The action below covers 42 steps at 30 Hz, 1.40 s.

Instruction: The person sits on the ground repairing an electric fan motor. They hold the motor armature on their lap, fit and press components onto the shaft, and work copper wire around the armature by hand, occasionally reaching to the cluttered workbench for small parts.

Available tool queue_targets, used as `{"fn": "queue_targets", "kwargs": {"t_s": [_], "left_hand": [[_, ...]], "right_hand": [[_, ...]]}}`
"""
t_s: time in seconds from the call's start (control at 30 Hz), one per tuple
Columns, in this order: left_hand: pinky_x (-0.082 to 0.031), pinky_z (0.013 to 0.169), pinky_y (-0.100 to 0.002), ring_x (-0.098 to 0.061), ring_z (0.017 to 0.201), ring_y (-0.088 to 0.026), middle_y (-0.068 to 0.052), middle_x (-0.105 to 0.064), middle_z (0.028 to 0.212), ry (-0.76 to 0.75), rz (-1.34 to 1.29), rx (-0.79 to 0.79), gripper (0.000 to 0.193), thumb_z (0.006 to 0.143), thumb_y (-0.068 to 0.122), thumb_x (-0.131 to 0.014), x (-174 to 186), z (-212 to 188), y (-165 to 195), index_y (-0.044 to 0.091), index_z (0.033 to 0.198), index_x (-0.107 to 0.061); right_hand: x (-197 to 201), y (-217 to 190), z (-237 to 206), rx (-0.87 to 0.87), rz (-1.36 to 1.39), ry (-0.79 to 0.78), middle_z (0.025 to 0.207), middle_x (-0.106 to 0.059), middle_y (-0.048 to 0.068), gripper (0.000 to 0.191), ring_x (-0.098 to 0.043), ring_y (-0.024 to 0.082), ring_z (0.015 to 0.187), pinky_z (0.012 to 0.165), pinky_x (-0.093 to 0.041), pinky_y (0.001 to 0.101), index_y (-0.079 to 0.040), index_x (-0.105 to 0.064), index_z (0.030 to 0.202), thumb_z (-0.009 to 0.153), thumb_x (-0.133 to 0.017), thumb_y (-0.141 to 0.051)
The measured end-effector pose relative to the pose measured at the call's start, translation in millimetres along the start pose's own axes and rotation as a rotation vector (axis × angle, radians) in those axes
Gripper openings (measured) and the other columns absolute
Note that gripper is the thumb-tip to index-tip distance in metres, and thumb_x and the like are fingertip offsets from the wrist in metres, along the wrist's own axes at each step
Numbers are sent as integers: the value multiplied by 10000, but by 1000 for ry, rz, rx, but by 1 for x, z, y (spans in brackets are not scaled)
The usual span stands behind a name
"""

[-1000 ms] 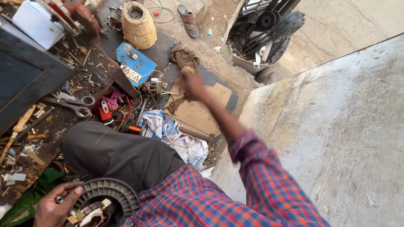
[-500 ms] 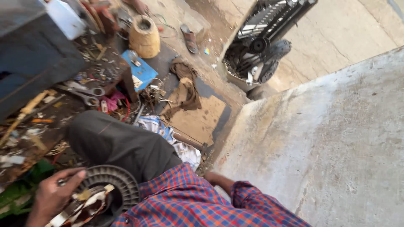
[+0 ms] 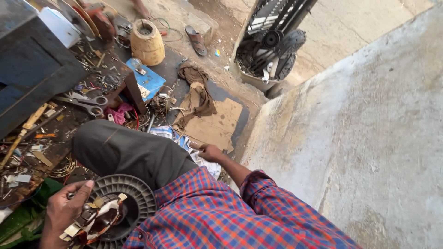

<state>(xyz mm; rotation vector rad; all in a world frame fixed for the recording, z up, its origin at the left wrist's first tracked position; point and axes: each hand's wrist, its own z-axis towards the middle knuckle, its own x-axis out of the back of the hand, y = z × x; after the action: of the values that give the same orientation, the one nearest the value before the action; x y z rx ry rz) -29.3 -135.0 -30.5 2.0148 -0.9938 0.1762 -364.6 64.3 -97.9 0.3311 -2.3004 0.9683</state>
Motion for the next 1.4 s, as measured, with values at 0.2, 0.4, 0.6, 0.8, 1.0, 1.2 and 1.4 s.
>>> {"fn": "queue_targets", "kwargs": {"t_s": [0.2,0.4,0.6,0.8,1.0,1.2,1.4], "left_hand": [[-410,552,-337,-521,584,-166,-90,-601,668,13,74,64,481,930,453,-751,-3,8,-6,51,1192,-780],[-388,503,-326,-472,522,-146,-111,-588,663,0,109,43,482,971,459,-741,-6,22,-14,40,1207,-772],[-392,478,-303,-457,494,-121,-84,-619,671,10,132,16,479,965,452,-726,-8,25,-21,42,1208,-769],[-347,456,-320,-431,496,-118,-76,-616,700,10,89,22,435,980,438,-730,-10,25,-16,70,1206,-775],[-451,577,-332,-544,594,-142,-103,-662,760,52,136,-31,498,949,469,-749,-7,21,-7,57,1228,-775],[-480,637,-278,-592,691,-98,-56,-703,862,52,28,-86,449,942,401,-749,-4,13,-5,47,1217,-760],[-460,619,-273,-558,686,-115,-64,-689,894,39,-13,-67,364,987,329,-739,-5,16,-12,60,1233,-761]], "right_hand": [[-43,50,-23,104,-322,-380,1119,-728,245,457,-691,421,1057,925,-544,472,-60,-771,1137,876,-687,-425],[-18,95,-39,-162,-476,-409,1168,-715,224,497,-678,388,1113,962,-537,446,-41,-770,1111,812,-750,-438],[12,114,-29,-299,-364,-173,1183,-730,208,460,-682,381,1126,982,-536,447,-68,-780,1126,808,-661,-379],[2,100,-12,-297,-205,-122,1174,-728,178,531,-688,349,1121,986,-529,418,-80,-749,1158,783,-696,-453],[-9,75,-2,-556,-121,313,1668,-88,279,990,-208,502,1509,1163,-317,580,-137,-269,1609,807,-768,-435],[22,84,13,-474,-369,505,1713,55,238,1070,-33,561,1533,1191,-192,660,-270,-114,1670,792,-726,-291],[14,81,31,-408,-267,646,1701,21,250,1076,-35,564,1532,1193,-205,647,-278,-121,1659,768,-724,-259]]}}
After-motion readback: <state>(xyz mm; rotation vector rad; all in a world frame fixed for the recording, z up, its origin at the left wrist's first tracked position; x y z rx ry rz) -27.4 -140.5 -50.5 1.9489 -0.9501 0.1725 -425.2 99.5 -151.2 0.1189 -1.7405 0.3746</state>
